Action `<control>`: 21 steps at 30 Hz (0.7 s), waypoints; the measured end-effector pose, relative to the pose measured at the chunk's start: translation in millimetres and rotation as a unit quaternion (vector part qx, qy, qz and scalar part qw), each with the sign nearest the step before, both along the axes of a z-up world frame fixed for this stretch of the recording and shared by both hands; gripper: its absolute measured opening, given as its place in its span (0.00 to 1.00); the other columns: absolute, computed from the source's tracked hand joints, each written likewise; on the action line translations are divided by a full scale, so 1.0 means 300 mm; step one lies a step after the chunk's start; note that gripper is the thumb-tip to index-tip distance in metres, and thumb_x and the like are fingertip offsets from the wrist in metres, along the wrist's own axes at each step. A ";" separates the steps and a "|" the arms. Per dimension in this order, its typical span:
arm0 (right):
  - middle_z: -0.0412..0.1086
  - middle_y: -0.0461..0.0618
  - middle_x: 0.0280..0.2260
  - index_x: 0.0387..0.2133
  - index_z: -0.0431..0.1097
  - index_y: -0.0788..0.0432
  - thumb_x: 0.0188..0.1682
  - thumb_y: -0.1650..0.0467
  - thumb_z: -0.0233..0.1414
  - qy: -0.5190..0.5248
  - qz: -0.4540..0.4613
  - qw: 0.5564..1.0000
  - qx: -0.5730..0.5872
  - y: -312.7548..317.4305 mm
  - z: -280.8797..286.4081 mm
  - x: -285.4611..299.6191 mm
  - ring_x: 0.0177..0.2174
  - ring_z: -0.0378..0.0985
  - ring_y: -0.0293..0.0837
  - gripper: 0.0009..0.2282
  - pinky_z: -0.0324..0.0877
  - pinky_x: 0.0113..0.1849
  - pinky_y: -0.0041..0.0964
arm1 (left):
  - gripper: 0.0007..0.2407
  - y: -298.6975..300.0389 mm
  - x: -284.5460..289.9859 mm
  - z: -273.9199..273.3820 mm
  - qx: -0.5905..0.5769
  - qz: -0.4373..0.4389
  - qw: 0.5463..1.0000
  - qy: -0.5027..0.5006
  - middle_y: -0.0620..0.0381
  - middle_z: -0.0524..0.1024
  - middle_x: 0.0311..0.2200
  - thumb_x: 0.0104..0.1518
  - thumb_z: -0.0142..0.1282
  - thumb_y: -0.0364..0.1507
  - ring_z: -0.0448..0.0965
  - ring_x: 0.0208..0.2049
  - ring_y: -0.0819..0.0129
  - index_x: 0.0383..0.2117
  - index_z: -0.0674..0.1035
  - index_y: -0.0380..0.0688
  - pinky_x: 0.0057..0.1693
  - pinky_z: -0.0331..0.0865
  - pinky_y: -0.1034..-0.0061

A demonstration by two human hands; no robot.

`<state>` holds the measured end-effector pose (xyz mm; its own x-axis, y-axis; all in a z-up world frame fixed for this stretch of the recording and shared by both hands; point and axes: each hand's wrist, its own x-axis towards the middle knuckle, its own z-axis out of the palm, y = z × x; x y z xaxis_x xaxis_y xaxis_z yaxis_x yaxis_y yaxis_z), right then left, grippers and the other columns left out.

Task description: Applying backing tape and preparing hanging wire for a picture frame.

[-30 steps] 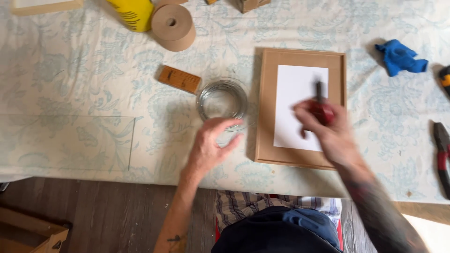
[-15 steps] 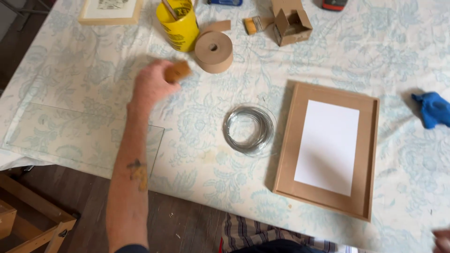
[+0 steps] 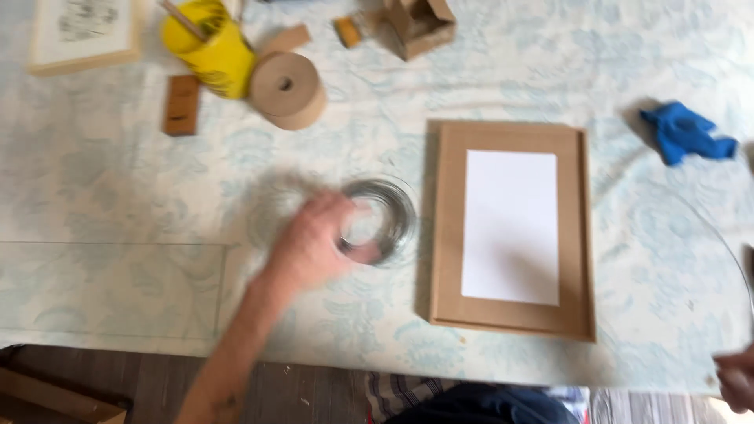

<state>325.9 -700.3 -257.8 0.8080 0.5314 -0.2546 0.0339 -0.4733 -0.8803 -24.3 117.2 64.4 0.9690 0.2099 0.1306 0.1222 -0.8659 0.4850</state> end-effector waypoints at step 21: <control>0.71 0.48 0.30 0.47 0.71 0.63 0.52 0.78 0.56 -0.527 0.281 0.802 0.019 1.276 1.117 -0.418 0.24 0.74 0.40 0.10 0.74 0.25 0.35 | 0.34 -0.388 0.219 0.047 0.237 -0.206 0.932 -0.180 0.43 0.63 0.68 0.58 0.76 0.37 0.64 0.68 0.50 0.66 0.65 0.38 0.72 0.57 0.42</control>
